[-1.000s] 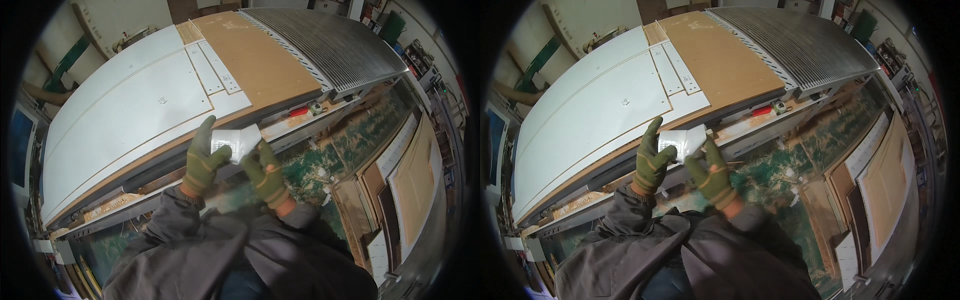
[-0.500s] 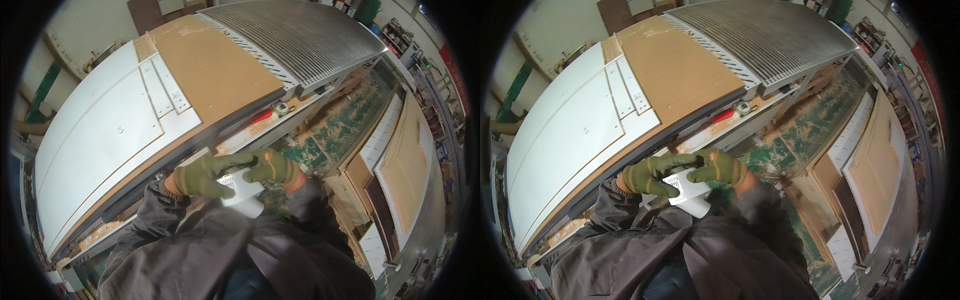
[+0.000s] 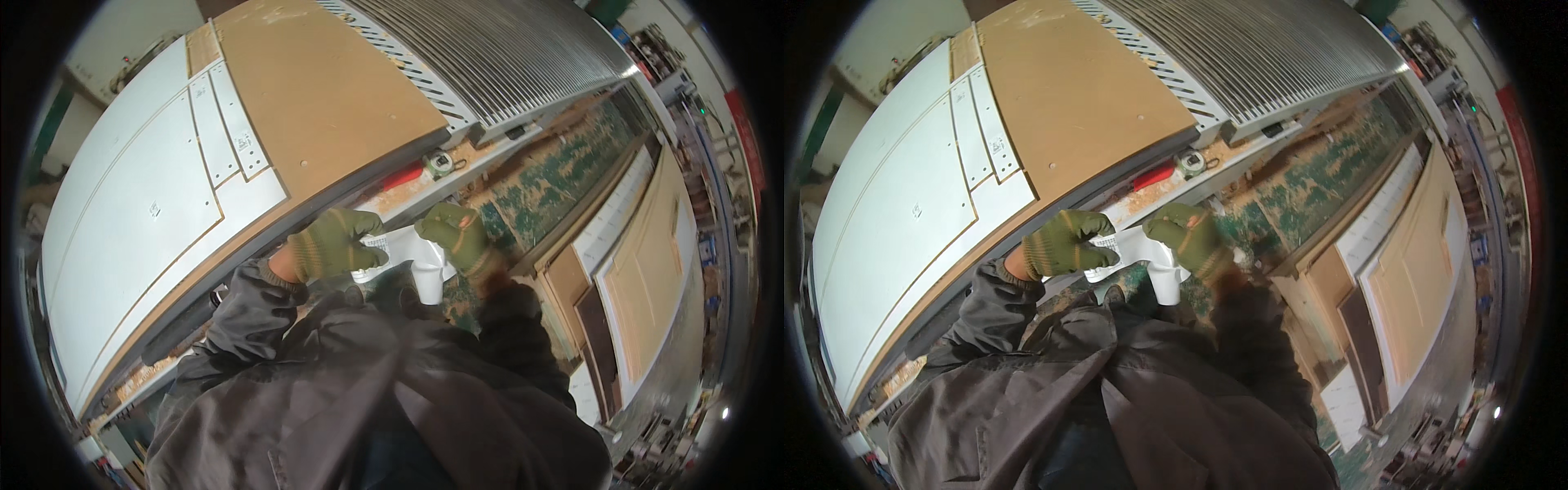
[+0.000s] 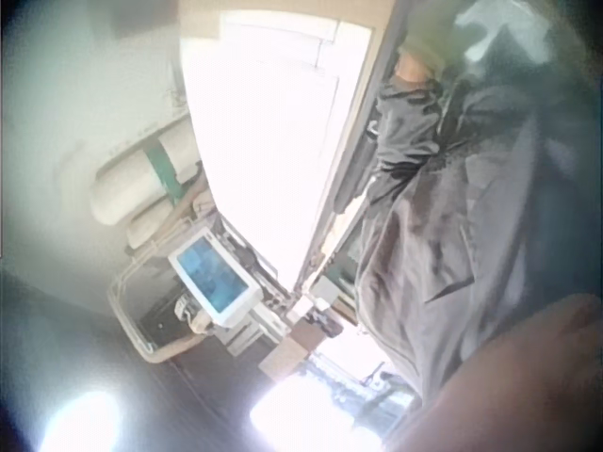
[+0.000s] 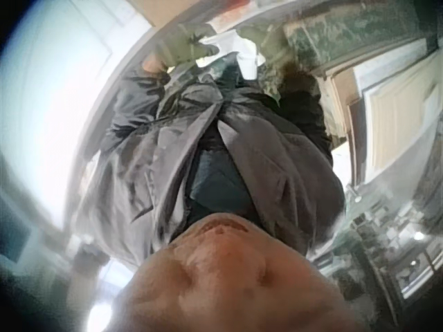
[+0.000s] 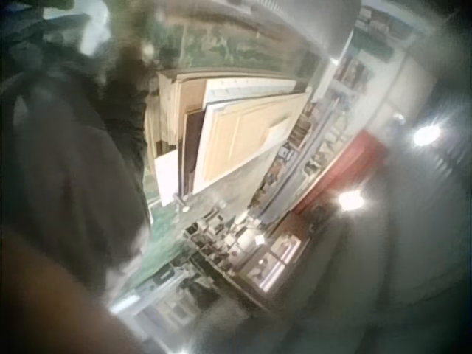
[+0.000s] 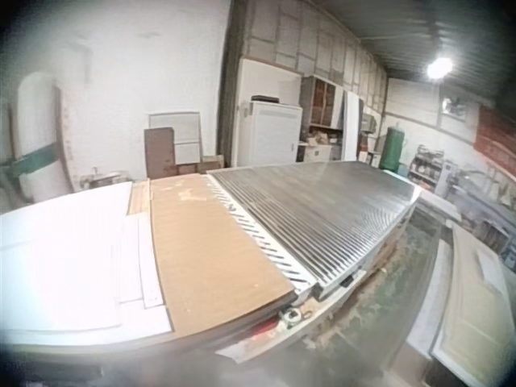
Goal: The person handles white rectangular panels and small white components in a workshop. They place panels on a conveyor, wipe surfaces, and position components along panel edges. The person moves between the conveyor and a workbench, handling multiple panels and components.
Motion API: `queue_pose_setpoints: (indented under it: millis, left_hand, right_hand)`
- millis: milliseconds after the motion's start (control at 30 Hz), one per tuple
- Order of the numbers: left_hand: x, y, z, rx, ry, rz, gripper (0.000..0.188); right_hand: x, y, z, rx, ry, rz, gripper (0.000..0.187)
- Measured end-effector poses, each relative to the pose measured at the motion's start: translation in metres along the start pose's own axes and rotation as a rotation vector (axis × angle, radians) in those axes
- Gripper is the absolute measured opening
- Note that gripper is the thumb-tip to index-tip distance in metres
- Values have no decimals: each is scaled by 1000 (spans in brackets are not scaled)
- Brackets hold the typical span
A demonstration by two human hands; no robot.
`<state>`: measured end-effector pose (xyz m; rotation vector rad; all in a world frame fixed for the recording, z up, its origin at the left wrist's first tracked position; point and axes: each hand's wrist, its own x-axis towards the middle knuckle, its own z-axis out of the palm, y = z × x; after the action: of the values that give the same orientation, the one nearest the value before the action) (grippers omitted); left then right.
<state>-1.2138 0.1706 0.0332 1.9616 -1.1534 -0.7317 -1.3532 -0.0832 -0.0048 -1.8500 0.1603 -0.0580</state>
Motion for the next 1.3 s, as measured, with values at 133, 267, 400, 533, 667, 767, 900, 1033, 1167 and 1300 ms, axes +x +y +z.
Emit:
queue_pose_setpoints:
  millis: [133, 267, 400, 533, 667, 767, 900, 1033, 1167, 1300]
  left_hand:
    - [9, -25, 42, -197, 115, -100, 28]
    - [5, -69, 109, -285, 527, -206, 34]
    - [30, -123, 174, -568, 913, -494, 42]
    - [60, -162, 197, -823, 1163, -670, 43]
    - [83, -174, 189, -512, 1288, -721, 61]
    - [85, -167, 176, -261, 1141, -821, 81]
    - [62, -144, 160, -105, 923, -954, 112]
    - [18, -114, 152, 123, 735, -956, 95]
    - [-33, -97, 125, 3, 1022, -804, 49]
    - [-82, -131, 37, 545, 1384, -309, 32]
  right_hand:
    - [32, 96, -31, -401, 452, -186, 23]
    - [-18, 212, -113, -929, 293, -12, 27]
    - [-133, 303, -123, -697, 140, -151, 28]
    - [-173, 344, -127, -804, 13, 39, 27]
    - [-148, 350, -139, -840, -44, 379, 27]
    - [-118, 330, -146, -873, -102, 461, 27]
    - [-49, 264, -141, -932, -245, 308, 27]
    - [48, 176, -69, -366, -121, -90, 27]
    - [145, 77, 38, -205, -164, -166, 57]
    - [246, -16, 167, -521, -263, -60, 108]
